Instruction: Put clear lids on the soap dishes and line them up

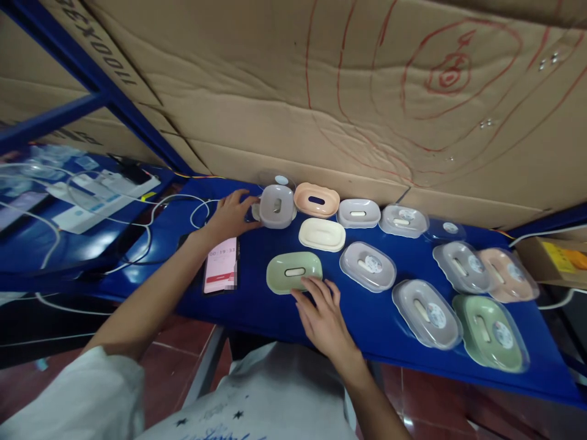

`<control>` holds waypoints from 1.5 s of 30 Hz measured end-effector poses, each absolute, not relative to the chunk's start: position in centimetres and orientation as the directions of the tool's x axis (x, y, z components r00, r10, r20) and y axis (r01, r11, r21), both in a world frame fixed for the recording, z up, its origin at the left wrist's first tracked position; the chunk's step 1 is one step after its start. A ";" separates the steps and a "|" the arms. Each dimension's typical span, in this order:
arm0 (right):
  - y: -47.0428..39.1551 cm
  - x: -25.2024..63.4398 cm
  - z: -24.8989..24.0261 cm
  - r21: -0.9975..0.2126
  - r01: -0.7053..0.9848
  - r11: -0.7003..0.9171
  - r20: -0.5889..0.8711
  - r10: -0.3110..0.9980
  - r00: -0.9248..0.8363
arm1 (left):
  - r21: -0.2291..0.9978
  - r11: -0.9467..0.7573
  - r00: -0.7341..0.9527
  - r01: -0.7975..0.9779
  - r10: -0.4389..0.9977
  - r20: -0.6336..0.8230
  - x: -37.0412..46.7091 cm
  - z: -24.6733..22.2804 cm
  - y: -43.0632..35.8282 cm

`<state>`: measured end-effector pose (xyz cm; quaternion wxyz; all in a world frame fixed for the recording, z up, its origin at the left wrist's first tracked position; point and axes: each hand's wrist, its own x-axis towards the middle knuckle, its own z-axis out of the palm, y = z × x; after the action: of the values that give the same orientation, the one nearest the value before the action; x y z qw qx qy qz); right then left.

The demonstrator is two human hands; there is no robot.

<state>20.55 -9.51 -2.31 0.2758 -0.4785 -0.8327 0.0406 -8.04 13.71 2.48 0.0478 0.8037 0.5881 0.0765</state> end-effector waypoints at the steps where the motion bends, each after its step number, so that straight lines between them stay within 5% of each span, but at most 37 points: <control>1: -9.5 20.6 -2.3 -0.333 0.776 0.536 0.418 0.822 -0.388 | 0.230 -0.329 0.323 0.916 0.944 0.067 -8.4 2.4 14.0; 5: -9.3 20.6 -2.2 -0.339 0.771 0.539 0.382 0.828 -0.410 | 0.341 -0.362 0.358 0.868 0.930 0.076 -9.9 2.6 14.5; 10: -9.3 20.4 -2.0 -0.371 0.760 0.533 0.344 0.839 -0.421 | 0.249 -0.217 0.121 0.944 0.929 0.351 -10.6 4.2 11.6; 14: -9.2 20.5 -1.8 -0.400 0.748 0.529 0.337 0.844 -0.417 | 0.380 -0.275 0.066 0.883 0.875 0.480 -8.8 5.5 6.3; 19: -9.4 21.2 -2.3 -0.501 0.770 0.396 0.384 0.899 -0.212 | 0.561 -0.532 0.392 0.635 0.847 0.360 -4.9 4.1 -0.6; 23: -8.9 21.7 -2.5 -0.485 0.791 0.374 0.389 0.902 -0.188 | 0.586 -0.619 0.583 0.523 0.761 0.283 -3.2 1.5 -2.4; 31: -7.5 21.6 -1.7 -0.450 0.793 0.411 0.276 0.908 -0.315 | 0.594 -0.614 0.542 0.521 0.775 0.325 -3.8 0.1 -1.5; 45: -8.6 21.6 -2.6 -0.351 0.791 0.501 0.432 0.836 -0.338 | 0.490 -0.671 0.504 0.556 0.741 0.444 -4.6 -2.8 -4.3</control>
<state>21.57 -8.63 -2.56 0.2883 -0.4980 -0.8169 0.0393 -4.56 -4.30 -2.75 0.1434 0.8552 0.3792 0.3229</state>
